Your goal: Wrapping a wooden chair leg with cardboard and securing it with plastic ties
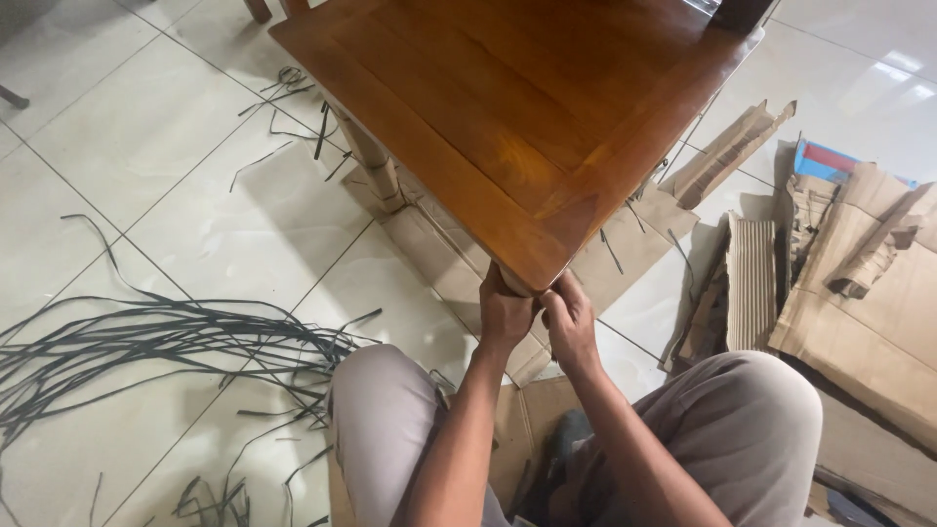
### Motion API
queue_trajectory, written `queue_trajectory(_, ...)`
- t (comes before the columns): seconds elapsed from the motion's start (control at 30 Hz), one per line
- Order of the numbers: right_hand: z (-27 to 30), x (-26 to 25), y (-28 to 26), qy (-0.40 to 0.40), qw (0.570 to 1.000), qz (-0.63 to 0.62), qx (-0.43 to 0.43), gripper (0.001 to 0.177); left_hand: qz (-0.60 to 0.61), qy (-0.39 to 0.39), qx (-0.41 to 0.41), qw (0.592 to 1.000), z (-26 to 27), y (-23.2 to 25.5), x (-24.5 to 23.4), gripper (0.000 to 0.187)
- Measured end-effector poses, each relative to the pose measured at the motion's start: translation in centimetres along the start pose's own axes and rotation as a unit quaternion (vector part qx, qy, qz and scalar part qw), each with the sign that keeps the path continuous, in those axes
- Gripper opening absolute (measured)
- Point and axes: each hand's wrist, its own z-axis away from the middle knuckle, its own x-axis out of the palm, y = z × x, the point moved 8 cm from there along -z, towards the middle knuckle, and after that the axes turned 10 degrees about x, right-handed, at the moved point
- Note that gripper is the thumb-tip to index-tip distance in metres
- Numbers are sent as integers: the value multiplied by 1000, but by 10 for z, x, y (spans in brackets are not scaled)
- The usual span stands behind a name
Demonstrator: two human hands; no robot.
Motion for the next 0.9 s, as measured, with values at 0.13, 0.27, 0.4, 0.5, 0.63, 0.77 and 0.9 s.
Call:
queue_trajectory(0.13,-6,1,3,-65,996,-55,-6,16,46,-31,-11,998,18,-36,9,56)
queue_trajectory(0.27,-14,12,-11,-120,992,-8,29,48,166,-32,-96,981,15,-36,10,63)
queue_trajectory(0.4,-32,4,13,-129,990,20,57,51,248,-45,-131,959,14,-36,11,84)
queue_trajectory(0.5,-29,12,1,-133,987,53,67,43,245,-67,-107,961,2,-11,4,77)
queue_trajectory(0.63,-38,7,9,-131,986,82,62,46,261,-117,-120,951,14,-40,6,84)
queue_trajectory(0.77,-38,5,12,-97,986,123,49,44,325,-181,-142,917,9,-39,-1,87)
queue_trajectory(0.9,-42,1,21,-64,982,175,25,38,451,-170,-187,856,24,-67,-8,82)
